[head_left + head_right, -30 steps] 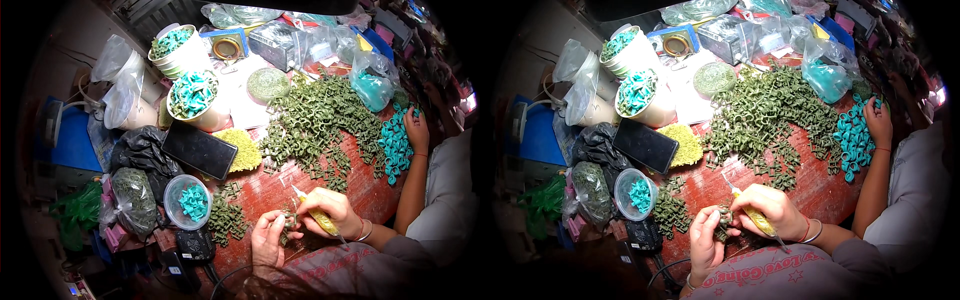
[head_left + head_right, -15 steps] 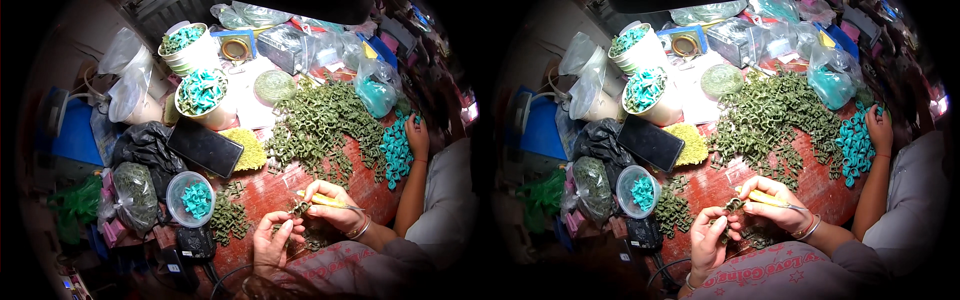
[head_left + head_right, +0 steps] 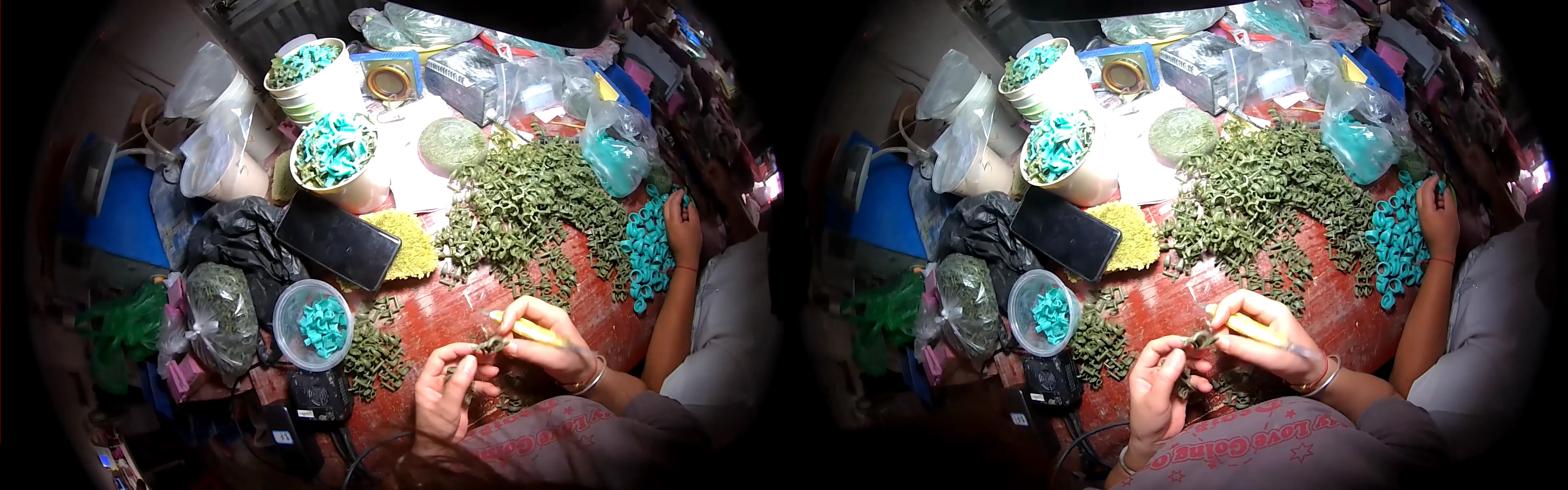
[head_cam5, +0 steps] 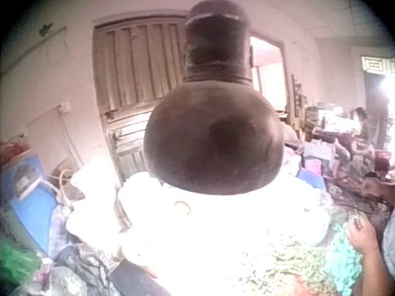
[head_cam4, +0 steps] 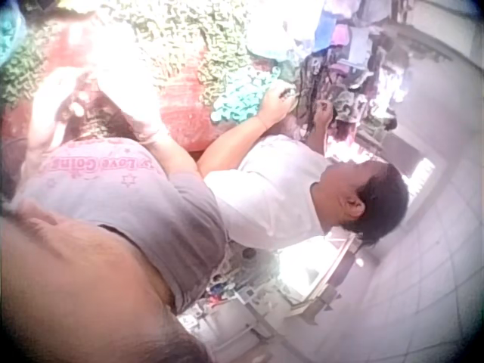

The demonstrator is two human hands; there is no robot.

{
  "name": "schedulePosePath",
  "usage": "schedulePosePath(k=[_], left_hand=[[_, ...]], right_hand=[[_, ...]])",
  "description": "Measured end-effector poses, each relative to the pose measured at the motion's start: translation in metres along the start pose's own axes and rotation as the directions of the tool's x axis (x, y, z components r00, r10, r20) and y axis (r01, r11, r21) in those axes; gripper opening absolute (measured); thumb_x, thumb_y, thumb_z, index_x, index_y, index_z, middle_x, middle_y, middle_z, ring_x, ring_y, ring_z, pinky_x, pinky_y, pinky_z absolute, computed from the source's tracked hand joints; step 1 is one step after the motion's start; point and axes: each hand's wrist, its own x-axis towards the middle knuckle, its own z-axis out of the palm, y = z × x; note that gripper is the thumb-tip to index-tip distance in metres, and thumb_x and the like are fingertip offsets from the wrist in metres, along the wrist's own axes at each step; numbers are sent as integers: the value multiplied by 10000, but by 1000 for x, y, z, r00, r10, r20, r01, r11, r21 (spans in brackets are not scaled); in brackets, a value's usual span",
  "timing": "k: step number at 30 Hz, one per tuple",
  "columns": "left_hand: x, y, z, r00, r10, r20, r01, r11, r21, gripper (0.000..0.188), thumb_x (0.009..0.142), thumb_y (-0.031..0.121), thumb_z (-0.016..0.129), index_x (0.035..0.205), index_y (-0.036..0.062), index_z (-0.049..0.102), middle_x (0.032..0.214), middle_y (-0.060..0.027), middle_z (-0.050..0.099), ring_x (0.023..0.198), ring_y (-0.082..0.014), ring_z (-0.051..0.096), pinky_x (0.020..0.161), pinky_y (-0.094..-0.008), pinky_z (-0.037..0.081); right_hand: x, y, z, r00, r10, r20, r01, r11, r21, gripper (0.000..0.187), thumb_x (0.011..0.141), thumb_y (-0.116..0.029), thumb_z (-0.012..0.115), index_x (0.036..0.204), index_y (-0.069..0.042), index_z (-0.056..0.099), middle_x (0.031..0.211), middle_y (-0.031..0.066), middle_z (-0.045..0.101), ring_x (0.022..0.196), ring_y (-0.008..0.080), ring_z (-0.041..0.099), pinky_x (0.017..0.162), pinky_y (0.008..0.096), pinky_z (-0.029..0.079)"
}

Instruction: The person uses a thin metal tool to assemble small green plastic leaves into a cluster. They pick up individual leaf pieces from the table and attach them to a base or stem.

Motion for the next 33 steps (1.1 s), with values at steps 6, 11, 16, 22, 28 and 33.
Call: schedulePosePath(k=[6, 11, 16, 22, 28, 33], left_hand=[[4, 4, 4, 987, -159, -10, 156, 979, -134, 289, 1043, 198, 497, 1220, -27, 534, 1061, -150, 654, 882, -211, 668, 695, -308, 604], [-1, 2, 0, 980, -171, -98, 164, 984, -73, 155, 994, 69, 558, 1130, 1, 584, 1033, -134, 658, 860, -200, 662, 661, -289, 579], [0, 1, 1, 982, -159, -98, 154, 987, -55, 118, 955, -10, 587, 1070, 10, 599, 1010, -124, 659, 876, -197, 668, 672, -286, 583], [2, 1, -1, 981, -167, -101, 160, 984, -75, 122, 959, -4, 583, 1080, 9, 594, 1011, -129, 658, 877, -193, 671, 678, -286, 587], [6, 3, 3, 972, -216, -90, 215, 976, -26, 230, 1018, 103, 531, 1201, -31, 570, 1025, -131, 658, 884, -195, 671, 677, -291, 601], [7, -1, -1, 952, -305, 41, 306, 952, -16, 291, 1026, 158, 546, 1232, -47, 561, 1048, -130, 671, 903, -189, 677, 677, -288, 606]], right_hand=[[-1, -10, -1, 855, -449, 258, 516, 695, -501, 210, 785, 22, 753, 965, -33, 657, 866, 120, 658, 766, 262, 665, 685, 332, 537], [12, -13, -11, 779, -625, -52, 287, 428, -857, 220, 761, 23, 769, 929, -27, 636, 856, 121, 643, 768, 291, 646, 687, 355, 525], [15, -9, -15, 828, -561, 8, 178, 249, -952, 230, 787, -57, 744, 985, -45, 628, 891, 130, 619, 852, 317, 613, 759, 392, 500], [14, 1, -17, 844, -534, 42, 219, 273, -937, 225, 787, -41, 733, 984, -45, 624, 873, 116, 624, 823, 311, 615, 740, 391, 496], [2, -8, -4, 948, -316, -50, 245, 819, -519, 193, 832, 5, 733, 992, -19, 627, 896, 71, 659, 837, 160, 661, 786, 294, 523], [1, -15, -4, 924, -349, 158, 377, 759, -531, 189, 837, 0, 745, 985, -10, 629, 884, 91, 656, 767, 177, 667, 667, 294, 533]])
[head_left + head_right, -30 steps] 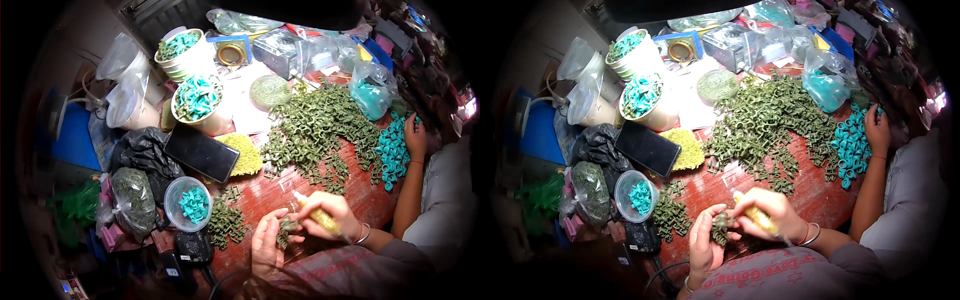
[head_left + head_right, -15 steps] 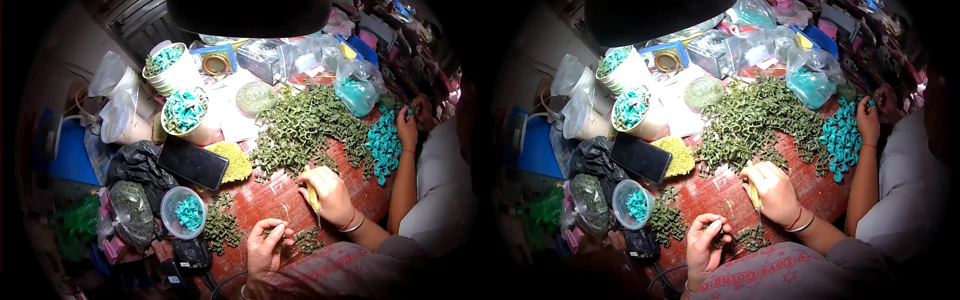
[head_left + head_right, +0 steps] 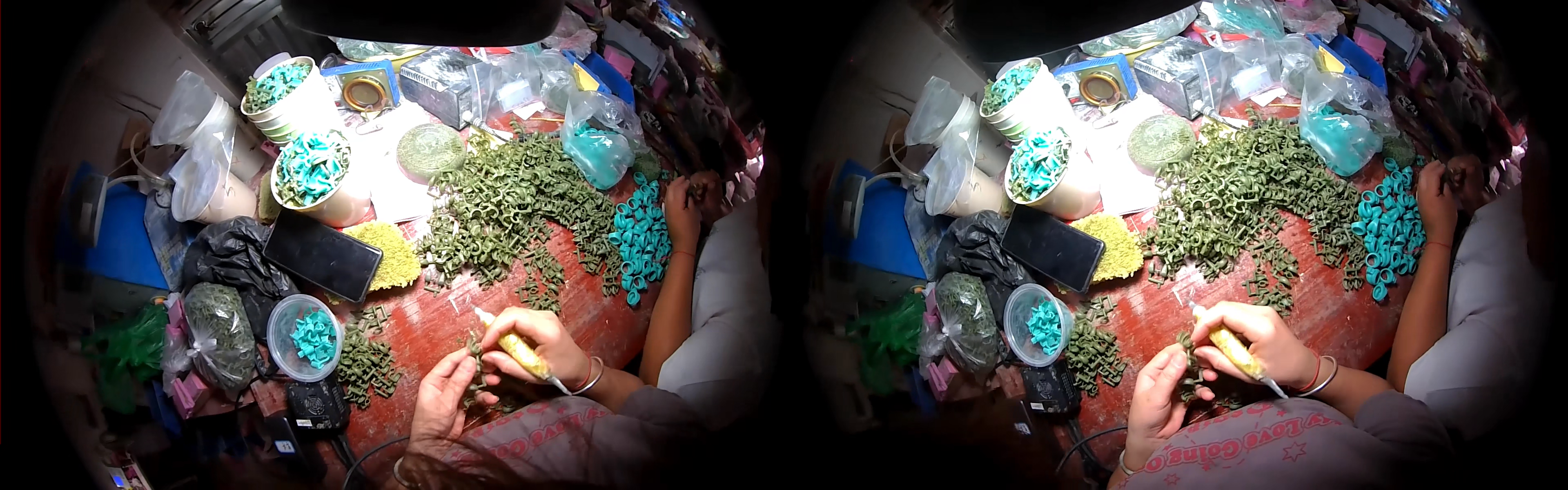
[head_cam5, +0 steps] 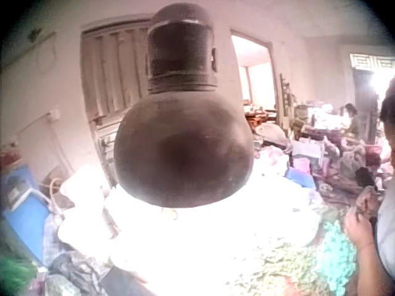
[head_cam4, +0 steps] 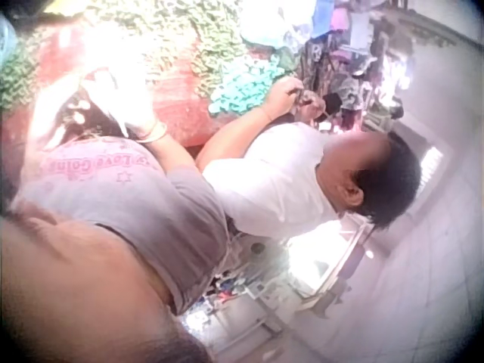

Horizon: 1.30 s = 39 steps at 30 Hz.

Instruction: The person uses a thin metal tool to assemble small green plastic leaves into a cluster. They pick up individual leaf pieces from the table and attach them to a base or stem.

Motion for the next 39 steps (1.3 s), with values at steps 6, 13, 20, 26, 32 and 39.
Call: schedulePosePath(k=[6, 13, 20, 26, 32, 39], left_hand=[[0, -4, -3, 987, 131, -92, -131, 991, 7, 239, 949, 30, 645, 1178, 4, 582, 1018, -112, 669, 893, -169, 675, 662, -271, 608], [-4, -1, 3, 967, 200, -161, -193, 980, 54, 243, 933, -8, 642, 1168, 3, 578, 995, -89, 645, 840, -151, 665, 651, -263, 598], [-3, 0, 6, 962, 220, -161, -216, 975, 40, 289, 958, -5, 592, 1245, -20, 557, 978, -95, 650, 835, -143, 660, 652, -254, 604], [-4, 2, 3, 971, 219, -97, -219, 976, 5, 300, 955, 6, 613, 1253, 1, 579, 1033, -79, 648, 840, -128, 653, 679, -250, 587], [-4, 1, 3, 968, 239, -82, -239, 971, 12, 296, 959, -1, 603, 1254, -6, 582, 1043, -87, 652, 848, -132, 659, 673, -248, 583], [-4, 0, 2, 960, 267, -89, -263, 963, 49, 289, 956, -20, 598, 1244, -3, 587, 1055, -86, 650, 874, -134, 656, 667, -247, 578]], right_hand=[[1, 1, 1, 999, -47, 20, 48, 996, -81, 194, 827, -7, 743, 991, -13, 639, 901, 110, 666, 773, 236, 679, 701, 336, 546], [-2, -6, 1, 995, -24, -92, 16, 996, -86, 257, 895, -118, 719, 1132, -31, 674, 905, 115, 687, 763, 232, 686, 706, 327, 547], [-5, -2, 1, 979, -198, -36, 190, 969, -158, 292, 908, -199, 722, 1147, -37, 681, 806, 84, 642, 700, 207, 634, 612, 318, 499], [0, -4, 4, 961, -275, -28, 265, 946, -188, 232, 790, -135, 833, 985, -68, 725, 844, 40, 633, 711, 178, 637, 618, 285, 520], [-1, 0, 7, 951, -308, -18, 297, 929, -222, 236, 794, -137, 829, 999, -76, 730, 842, 35, 624, 713, 171, 635, 612, 282, 519], [-2, 1, 10, 955, -296, 4, 289, 929, -232, 264, 788, -141, 825, 1020, -61, 729, 838, 38, 610, 732, 174, 630, 634, 290, 522]])
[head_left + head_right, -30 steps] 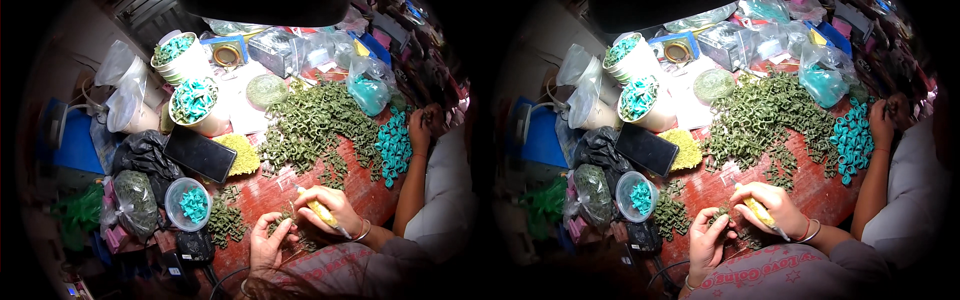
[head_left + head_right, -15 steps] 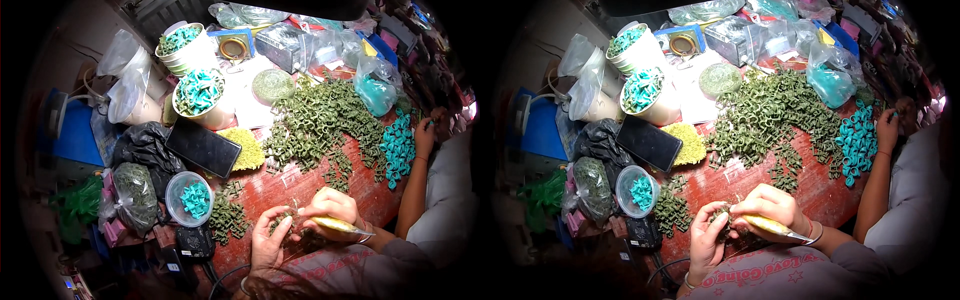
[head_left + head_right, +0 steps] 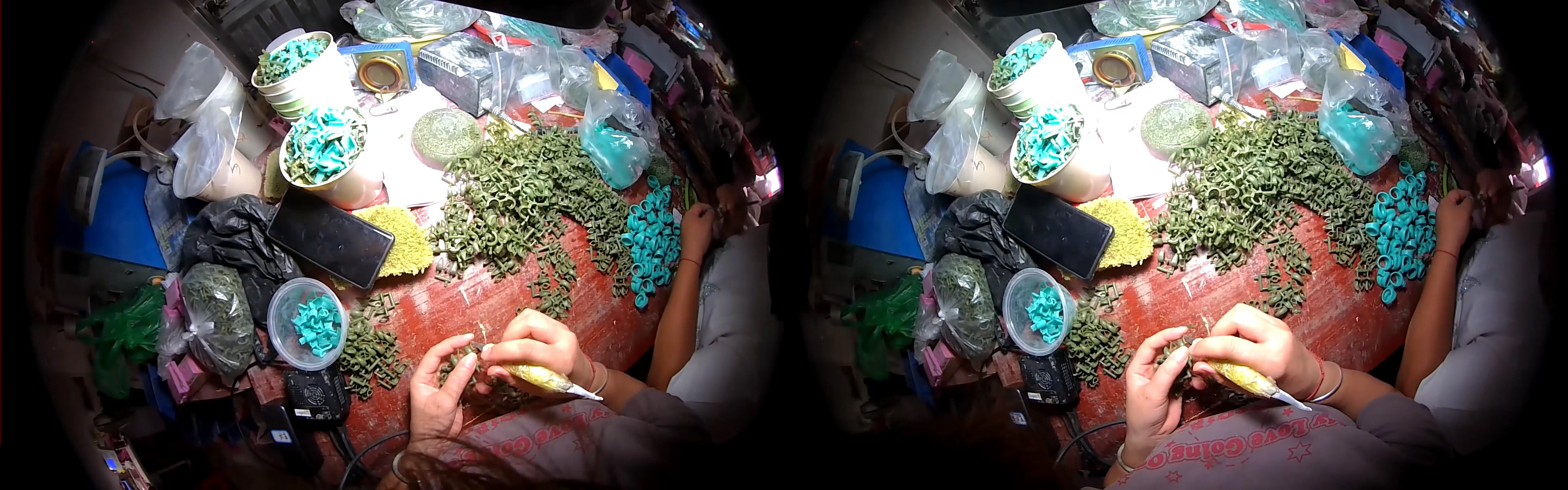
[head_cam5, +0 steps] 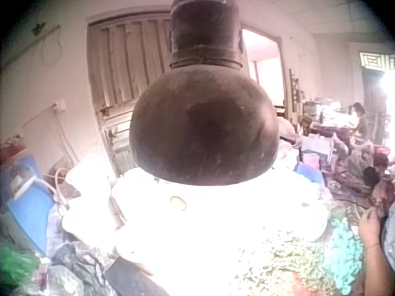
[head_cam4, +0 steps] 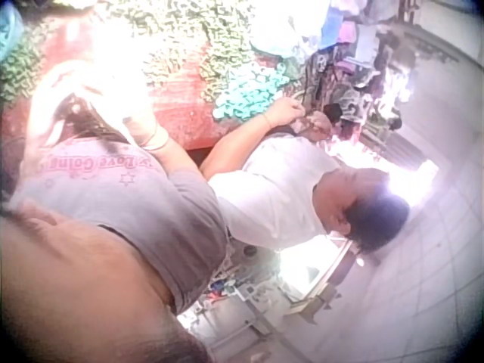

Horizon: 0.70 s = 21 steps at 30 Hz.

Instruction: The person uses a thin metal tool to assemble small green plastic leaves into a cluster. They pick up individual leaf pieces from the table and attach them to a base or stem.

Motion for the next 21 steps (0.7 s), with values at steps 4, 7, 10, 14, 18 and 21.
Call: schedulePosePath(k=[4, 7, 10, 14, 18, 21], left_hand=[[0, 0, 3, 1000, 6, -30, -6, 1000, -11, 281, 959, -25, 582, 1240, -16, 577, 1035, -104, 671, 848, -144, 670, 679, -253, 576], [0, 0, 5, 999, 24, -48, -25, 1000, -9, 269, 964, -25, 565, 1233, -29, 569, 1014, -128, 688, 814, -154, 685, 684, -260, 575], [0, -1, 4, 998, 28, -48, -28, 1000, -1, 260, 966, -20, 565, 1226, -31, 569, 1011, -134, 690, 804, -158, 685, 669, -261, 573], [-1, 0, -1, 999, -29, -13, 29, 1000, -13, 261, 961, -6, 591, 1222, -9, 593, 1029, -96, 663, 847, -143, 651, 665, -259, 571], [-2, 1, 3, 999, -21, -49, 20, 1000, -18, 248, 974, -5, 557, 1219, -39, 569, 971, -139, 693, 752, -166, 681, 627, -266, 568], [-2, 1, 2, 999, -13, -34, 13, 1000, -3, 244, 974, -7, 556, 1215, -42, 572, 973, -141, 692, 751, -167, 681, 627, -265, 570]], right_hand=[[-2, 0, 1, 999, 8, 31, -8, 1000, 12, 285, 785, -101, 810, 1052, -47, 726, 871, 45, 609, 766, 178, 629, 659, 289, 519], [-4, 3, 2, 999, 0, 36, -1, 1000, 18, 304, 777, -84, 809, 1066, -41, 725, 878, 45, 607, 773, 179, 630, 663, 289, 517], [-4, 3, 1, 999, -9, 38, 8, 1000, 22, 318, 766, -70, 813, 1070, -35, 726, 877, 45, 605, 772, 178, 631, 662, 289, 518], [1, 0, -1, 1000, -10, 29, 9, 998, 57, 317, 754, -39, 814, 1059, -24, 728, 874, 47, 600, 772, 179, 635, 660, 286, 521], [0, -1, 1, 1000, -17, 2, 17, 997, 79, 305, 765, -23, 807, 1059, -13, 726, 876, 52, 599, 766, 171, 641, 666, 282, 531], [0, -3, 0, 1000, 28, 10, -30, 988, 152, 298, 775, -15, 803, 1061, 1, 722, 879, 60, 596, 774, 165, 658, 680, 273, 543]])
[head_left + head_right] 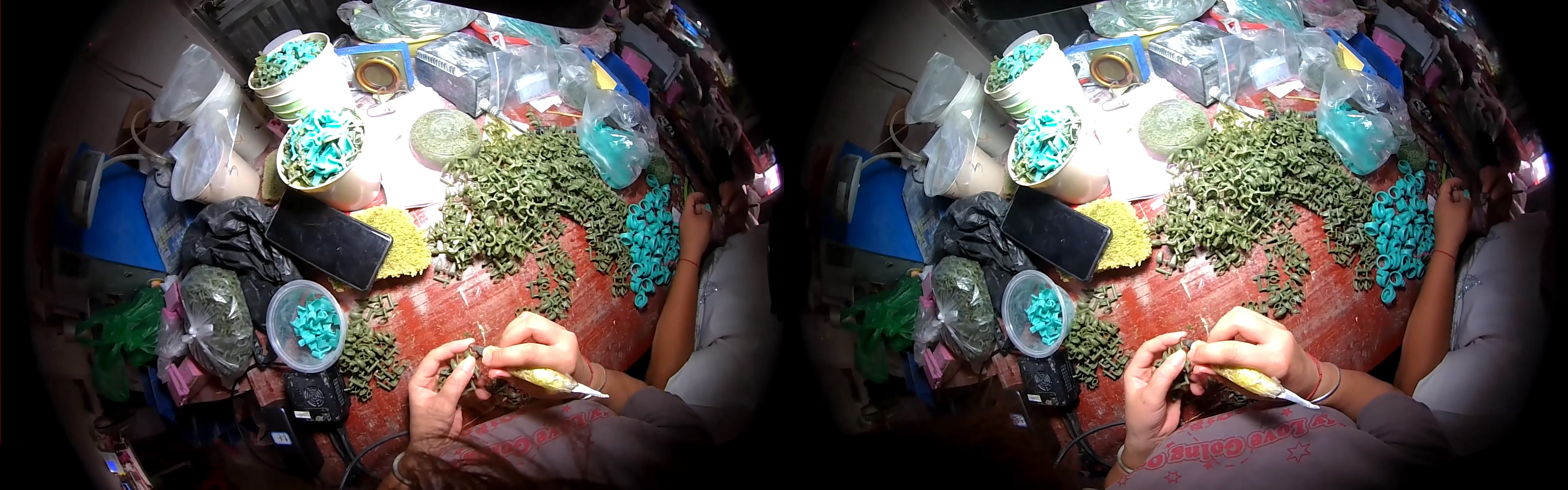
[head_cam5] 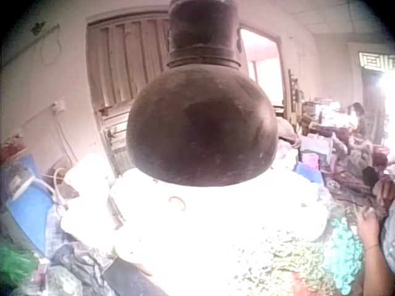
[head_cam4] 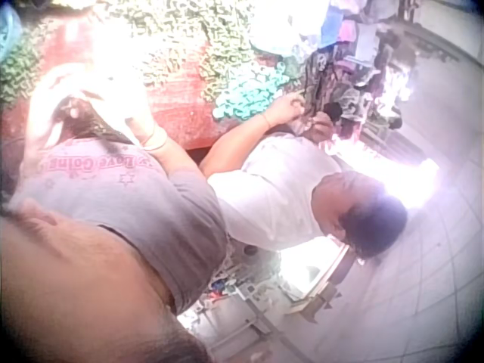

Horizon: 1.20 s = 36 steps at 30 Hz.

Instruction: The person uses a thin metal tool to assemble small green plastic leaves into a cluster. They pick up individual leaf pieces from the table and attach them to a base or stem.

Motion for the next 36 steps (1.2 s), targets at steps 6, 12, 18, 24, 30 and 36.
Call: schedulePosePath(k=[6, 12, 18, 24, 30, 36], left_hand=[[-2, 3, 6, 999, -22, -27, 23, 999, 30, 240, 970, -13, 557, 1208, -43, 579, 958, -143, 688, 743, -164, 669, 625, -263, 568], [-1, 3, 3, 999, -47, -10, 47, 999, 27, 271, 976, 21, 557, 1240, -35, 572, 852, -119, 657, 738, -154, 640, 617, -259, 551], [-1, 4, 4, 995, -96, 13, 95, 995, 8, 296, 977, 34, 560, 1265, -33, 557, 824, -105, 644, 731, -154, 639, 614, -263, 550], [-2, 1, 2, 1000, -15, 17, 14, 1000, 26, 248, 946, -18, 617, 1192, -2, 588, 931, -64, 636, 774, -116, 630, 652, -235, 561], [-2, 1, 5, 1000, 27, -8, -26, 996, 88, 228, 934, -40, 624, 1156, 0, 596, 966, -74, 647, 773, -110, 635, 632, -229, 558], [-3, 1, 5, 995, 94, 29, -97, 980, 176, 232, 949, -45, 593, 1177, -26, 556, 1027, -89, 636, 828, -112, 641, 674, -223, 551]], right_hand=[[-1, 4, 0, 999, -17, -39, 18, 1000, 14, 272, 810, -46, 791, 1067, 8, 719, 886, 70, 592, 778, 166, 675, 676, 270, 556], [-3, 7, -4, 974, 120, -192, -128, 991, -27, 173, 796, -53, 803, 954, -55, 732, 840, 56, 711, 682, 179, 634, 614, 297, 501], [-2, 8, -4, 966, 149, -213, -157, 987, -25, 156, 799, -34, 793, 941, -34, 727, 873, 72, 724, 674, 185, 624, 601, 302, 490], [-2, 3, 1, 991, -2, -136, -3, 999, -33, 192, 800, -83, 813, 972, -39, 739, 806, 46, 653, 679, 161, 622, 573, 278, 502], [-2, 4, 0, 999, -46, -14, 46, 998, -38, 251, 787, -138, 833, 1001, -41, 744, 810, 45, 629, 704, 169, 629, 611, 281, 508], [-1, 4, 0, 999, -29, 15, 29, 999, -32, 263, 785, -146, 833, 1009, -40, 746, 804, 43, 629, 704, 166, 632, 610, 278, 511]])
